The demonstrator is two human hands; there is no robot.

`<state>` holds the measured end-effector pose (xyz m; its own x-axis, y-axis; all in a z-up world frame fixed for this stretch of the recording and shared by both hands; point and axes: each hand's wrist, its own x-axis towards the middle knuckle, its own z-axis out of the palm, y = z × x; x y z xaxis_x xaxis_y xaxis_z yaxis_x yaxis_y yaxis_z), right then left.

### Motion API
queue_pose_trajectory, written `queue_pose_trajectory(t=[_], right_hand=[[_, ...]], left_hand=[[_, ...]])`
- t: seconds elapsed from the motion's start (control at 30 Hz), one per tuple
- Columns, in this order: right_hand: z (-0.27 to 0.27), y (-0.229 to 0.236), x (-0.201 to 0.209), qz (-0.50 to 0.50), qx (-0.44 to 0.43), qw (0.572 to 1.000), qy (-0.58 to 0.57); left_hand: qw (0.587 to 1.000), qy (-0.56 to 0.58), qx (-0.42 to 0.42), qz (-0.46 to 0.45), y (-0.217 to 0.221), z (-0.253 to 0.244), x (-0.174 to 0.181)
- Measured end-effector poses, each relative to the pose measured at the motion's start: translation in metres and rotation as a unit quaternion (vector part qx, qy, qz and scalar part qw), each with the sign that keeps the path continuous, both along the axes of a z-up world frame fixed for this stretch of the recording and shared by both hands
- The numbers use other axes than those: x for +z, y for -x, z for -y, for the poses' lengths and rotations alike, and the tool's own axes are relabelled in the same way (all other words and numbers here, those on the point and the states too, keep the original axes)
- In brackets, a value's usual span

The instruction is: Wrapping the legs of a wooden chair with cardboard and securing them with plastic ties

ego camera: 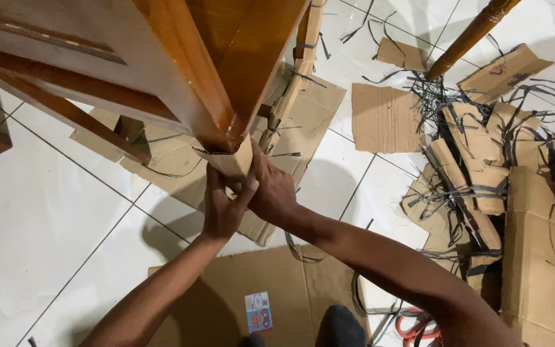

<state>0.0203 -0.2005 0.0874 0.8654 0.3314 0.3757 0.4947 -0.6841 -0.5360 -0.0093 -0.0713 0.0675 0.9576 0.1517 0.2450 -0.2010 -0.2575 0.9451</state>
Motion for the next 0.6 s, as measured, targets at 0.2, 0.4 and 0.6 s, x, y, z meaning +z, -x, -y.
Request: queue_pose_trajectory(t=[0.2,0.4,0.6], right_hand=[[-0.010,0.002,0.004,0.042,-0.055,0.996,-0.052],[-0.003,-0.011,-0.029,0.081,-0.027,0.995,-0.053],[0.020,-0.017,-0.028,-0.059,0.097,0.991,-0.071]], left_hand=[[0.983,0.172,-0.063,0.015,-0.026,0.019,0.049],[0.986,0.142,-0.069,0.045,-0.026,0.003,0.062],[0.996,0.086,0.020,-0.030,-0.039,0.003,-0.018]])
